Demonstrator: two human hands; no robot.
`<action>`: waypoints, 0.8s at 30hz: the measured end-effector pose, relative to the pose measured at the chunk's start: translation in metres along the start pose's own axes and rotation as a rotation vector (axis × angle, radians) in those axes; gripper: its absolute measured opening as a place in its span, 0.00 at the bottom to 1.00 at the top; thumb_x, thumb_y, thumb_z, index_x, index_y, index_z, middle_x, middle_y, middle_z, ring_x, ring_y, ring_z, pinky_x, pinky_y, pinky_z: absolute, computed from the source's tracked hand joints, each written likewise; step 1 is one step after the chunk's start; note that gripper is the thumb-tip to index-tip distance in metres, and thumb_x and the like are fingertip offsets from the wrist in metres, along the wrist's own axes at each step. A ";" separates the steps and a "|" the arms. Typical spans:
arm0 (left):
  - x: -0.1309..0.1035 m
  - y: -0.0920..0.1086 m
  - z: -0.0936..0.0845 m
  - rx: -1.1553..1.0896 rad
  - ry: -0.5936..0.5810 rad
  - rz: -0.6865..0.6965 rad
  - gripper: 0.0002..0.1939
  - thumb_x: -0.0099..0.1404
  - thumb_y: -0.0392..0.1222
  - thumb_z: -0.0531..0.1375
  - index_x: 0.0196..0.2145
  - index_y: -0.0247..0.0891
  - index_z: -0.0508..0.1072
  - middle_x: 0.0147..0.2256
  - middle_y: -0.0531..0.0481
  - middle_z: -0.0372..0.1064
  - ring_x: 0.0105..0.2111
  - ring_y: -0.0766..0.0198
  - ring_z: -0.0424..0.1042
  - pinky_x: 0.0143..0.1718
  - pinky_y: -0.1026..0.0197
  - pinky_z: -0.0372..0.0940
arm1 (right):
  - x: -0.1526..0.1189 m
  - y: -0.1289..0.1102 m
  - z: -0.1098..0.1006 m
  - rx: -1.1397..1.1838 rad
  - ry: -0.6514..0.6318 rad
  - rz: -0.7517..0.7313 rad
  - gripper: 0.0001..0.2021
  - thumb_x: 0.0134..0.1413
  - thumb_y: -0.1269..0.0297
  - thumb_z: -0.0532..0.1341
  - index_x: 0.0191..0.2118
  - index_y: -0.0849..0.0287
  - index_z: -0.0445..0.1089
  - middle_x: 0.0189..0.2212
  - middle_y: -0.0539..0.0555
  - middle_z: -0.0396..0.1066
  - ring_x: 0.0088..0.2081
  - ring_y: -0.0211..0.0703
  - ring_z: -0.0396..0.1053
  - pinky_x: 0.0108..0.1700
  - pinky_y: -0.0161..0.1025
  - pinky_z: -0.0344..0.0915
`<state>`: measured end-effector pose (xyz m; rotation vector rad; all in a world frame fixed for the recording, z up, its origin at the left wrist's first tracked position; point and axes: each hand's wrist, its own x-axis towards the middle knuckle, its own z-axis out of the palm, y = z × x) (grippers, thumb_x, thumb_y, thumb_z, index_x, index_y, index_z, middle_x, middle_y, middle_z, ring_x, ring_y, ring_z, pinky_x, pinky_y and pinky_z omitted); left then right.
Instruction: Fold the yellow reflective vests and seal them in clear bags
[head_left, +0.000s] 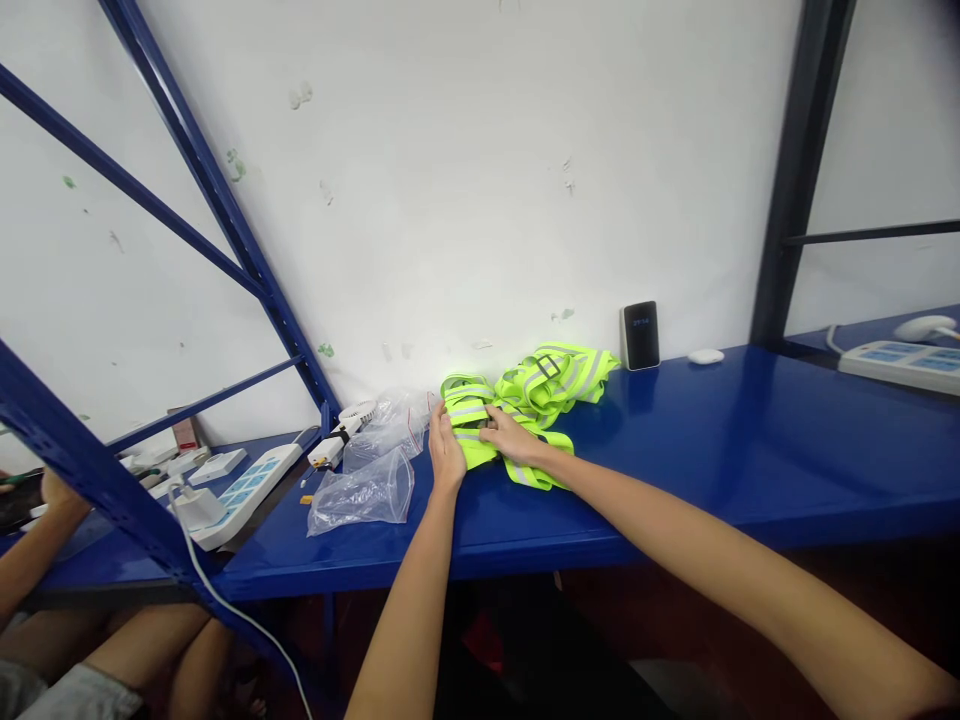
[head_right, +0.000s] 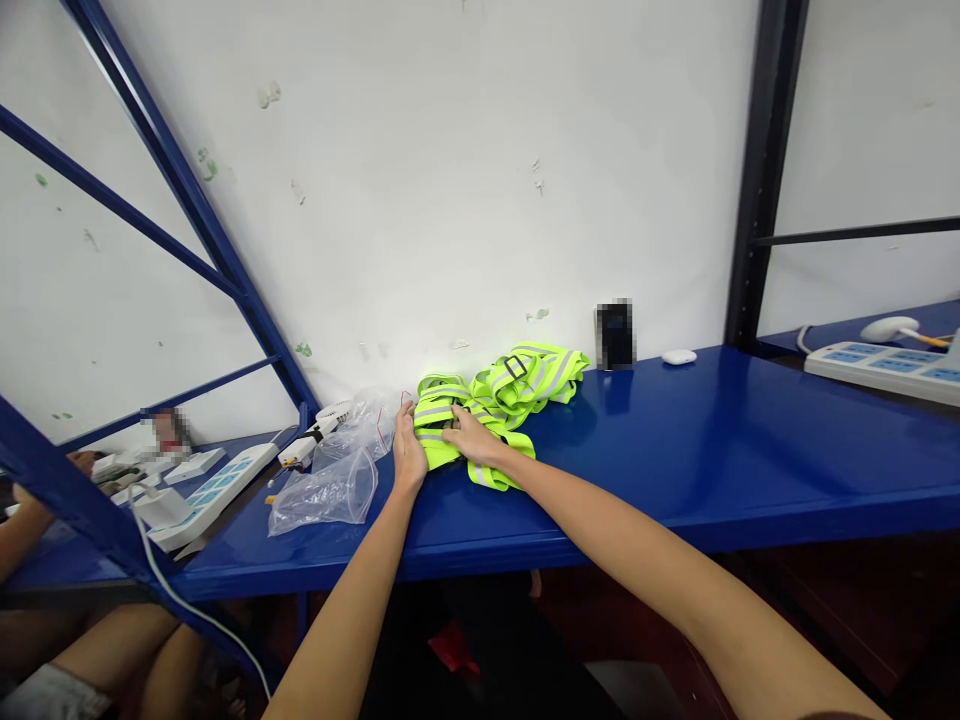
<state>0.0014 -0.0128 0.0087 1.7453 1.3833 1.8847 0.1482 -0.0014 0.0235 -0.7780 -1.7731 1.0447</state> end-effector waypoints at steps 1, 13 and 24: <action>0.000 0.002 -0.001 0.010 0.014 0.007 0.24 0.72 0.50 0.43 0.59 0.39 0.63 0.57 0.42 0.64 0.58 0.57 0.63 0.60 0.52 0.56 | -0.003 -0.003 0.000 -0.109 0.013 -0.051 0.28 0.50 0.69 0.56 0.60 0.62 0.60 0.45 0.60 0.72 0.42 0.48 0.70 0.45 0.44 0.67; -0.001 0.011 -0.002 0.213 0.024 0.087 0.11 0.60 0.37 0.50 0.36 0.37 0.71 0.36 0.46 0.71 0.37 0.58 0.70 0.41 0.57 0.65 | -0.016 -0.034 -0.011 -0.326 0.301 -0.420 0.25 0.55 0.70 0.56 0.60 0.56 0.61 0.48 0.58 0.73 0.49 0.48 0.71 0.51 0.46 0.65; -0.008 0.017 -0.008 0.178 0.090 0.176 0.12 0.61 0.41 0.54 0.43 0.37 0.68 0.36 0.46 0.69 0.36 0.59 0.70 0.40 0.58 0.64 | -0.002 -0.017 -0.014 0.159 0.001 -0.071 0.14 0.55 0.56 0.60 0.40 0.60 0.76 0.35 0.54 0.76 0.39 0.48 0.72 0.45 0.44 0.67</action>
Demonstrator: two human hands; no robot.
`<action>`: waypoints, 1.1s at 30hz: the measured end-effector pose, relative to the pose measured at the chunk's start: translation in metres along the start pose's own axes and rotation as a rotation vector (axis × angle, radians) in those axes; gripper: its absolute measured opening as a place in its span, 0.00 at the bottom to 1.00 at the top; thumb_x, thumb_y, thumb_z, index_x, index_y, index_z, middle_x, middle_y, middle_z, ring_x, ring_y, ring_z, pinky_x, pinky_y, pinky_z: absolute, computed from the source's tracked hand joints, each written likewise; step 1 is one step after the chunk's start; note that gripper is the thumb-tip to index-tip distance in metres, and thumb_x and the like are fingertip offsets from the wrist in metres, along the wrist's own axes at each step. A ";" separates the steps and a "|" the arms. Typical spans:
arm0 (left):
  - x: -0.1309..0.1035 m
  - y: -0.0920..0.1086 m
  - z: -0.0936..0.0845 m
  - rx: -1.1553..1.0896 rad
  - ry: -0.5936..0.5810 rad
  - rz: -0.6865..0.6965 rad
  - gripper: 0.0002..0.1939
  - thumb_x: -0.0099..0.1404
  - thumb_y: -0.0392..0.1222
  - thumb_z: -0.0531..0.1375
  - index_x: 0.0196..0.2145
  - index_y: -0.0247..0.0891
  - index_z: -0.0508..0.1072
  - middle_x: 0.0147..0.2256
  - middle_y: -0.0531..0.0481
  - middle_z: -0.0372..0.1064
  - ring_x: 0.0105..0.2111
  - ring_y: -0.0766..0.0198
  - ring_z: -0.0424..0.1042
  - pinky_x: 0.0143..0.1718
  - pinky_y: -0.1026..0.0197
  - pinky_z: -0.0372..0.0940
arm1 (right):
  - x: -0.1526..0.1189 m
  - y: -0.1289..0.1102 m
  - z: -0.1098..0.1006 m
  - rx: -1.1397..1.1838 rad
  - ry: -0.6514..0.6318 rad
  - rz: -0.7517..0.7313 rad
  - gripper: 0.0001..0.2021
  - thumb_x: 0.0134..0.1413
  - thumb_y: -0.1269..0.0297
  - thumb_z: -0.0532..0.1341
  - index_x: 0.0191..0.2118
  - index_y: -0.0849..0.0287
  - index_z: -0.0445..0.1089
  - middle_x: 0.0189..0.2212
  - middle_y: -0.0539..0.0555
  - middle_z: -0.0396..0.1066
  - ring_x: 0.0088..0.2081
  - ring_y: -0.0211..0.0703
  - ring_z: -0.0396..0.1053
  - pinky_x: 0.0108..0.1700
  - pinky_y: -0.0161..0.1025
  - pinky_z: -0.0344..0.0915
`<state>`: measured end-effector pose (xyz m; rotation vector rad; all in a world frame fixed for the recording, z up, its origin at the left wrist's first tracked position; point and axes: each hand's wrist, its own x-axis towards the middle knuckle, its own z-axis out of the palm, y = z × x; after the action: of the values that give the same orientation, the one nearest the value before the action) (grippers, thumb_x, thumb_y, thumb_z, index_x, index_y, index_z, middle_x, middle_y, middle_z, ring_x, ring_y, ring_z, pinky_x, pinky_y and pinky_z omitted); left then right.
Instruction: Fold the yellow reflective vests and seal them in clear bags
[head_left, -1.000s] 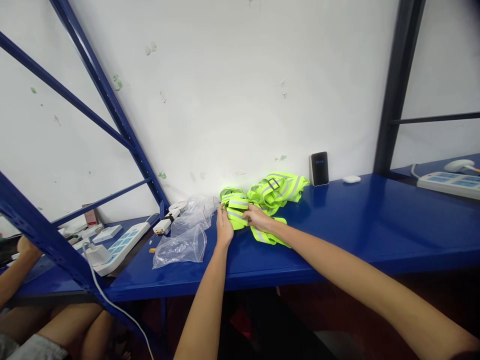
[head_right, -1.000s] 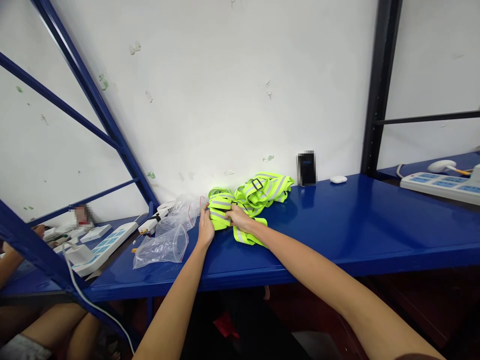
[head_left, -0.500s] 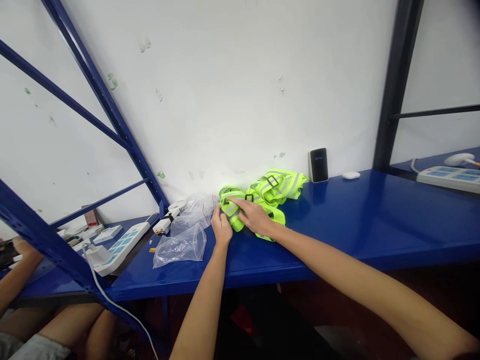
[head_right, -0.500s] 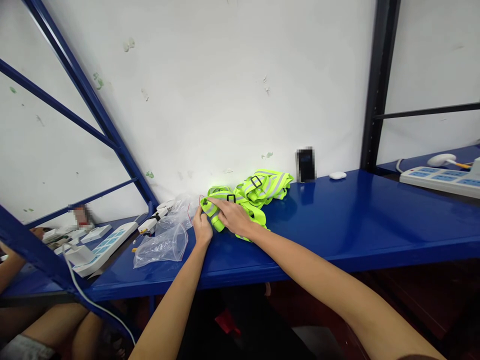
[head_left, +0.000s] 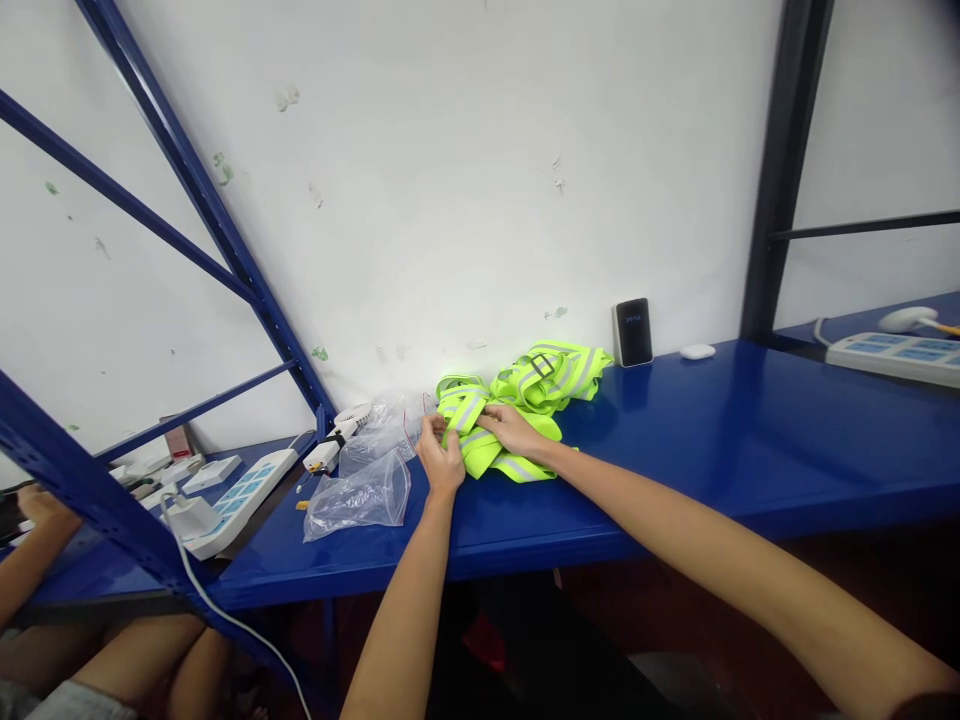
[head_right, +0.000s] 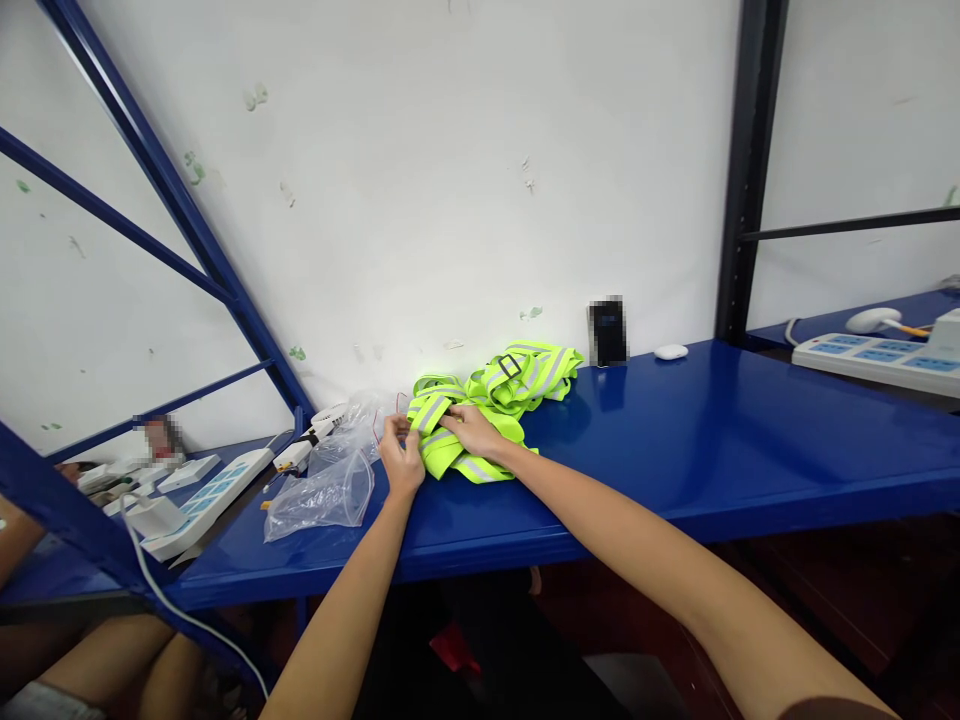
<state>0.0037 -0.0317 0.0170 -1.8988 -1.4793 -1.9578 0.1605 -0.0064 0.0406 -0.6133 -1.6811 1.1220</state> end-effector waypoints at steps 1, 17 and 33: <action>-0.001 0.001 0.000 -0.008 0.041 0.014 0.16 0.62 0.41 0.53 0.48 0.37 0.66 0.42 0.43 0.68 0.39 0.58 0.70 0.42 0.57 0.64 | -0.001 -0.001 0.000 -0.050 -0.001 -0.053 0.13 0.56 0.57 0.59 0.41 0.59 0.76 0.36 0.54 0.76 0.40 0.47 0.72 0.46 0.44 0.66; -0.002 0.007 0.000 0.035 -0.232 -0.049 0.18 0.67 0.47 0.52 0.53 0.40 0.63 0.40 0.47 0.72 0.37 0.56 0.72 0.42 0.56 0.64 | -0.001 0.006 0.002 -0.292 0.242 -0.072 0.14 0.56 0.56 0.61 0.44 0.59 0.71 0.41 0.55 0.73 0.42 0.47 0.70 0.47 0.44 0.64; 0.005 0.003 0.007 -0.409 -0.333 -0.306 0.26 0.60 0.57 0.61 0.46 0.32 0.71 0.40 0.42 0.76 0.38 0.56 0.75 0.39 0.57 0.70 | 0.012 0.009 -0.014 0.114 0.385 0.107 0.14 0.52 0.56 0.62 0.41 0.59 0.70 0.38 0.57 0.74 0.46 0.50 0.70 0.48 0.43 0.68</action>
<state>0.0095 -0.0261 0.0208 -2.3885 -1.6312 -2.3156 0.1682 0.0124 0.0394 -0.7981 -1.2591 1.0868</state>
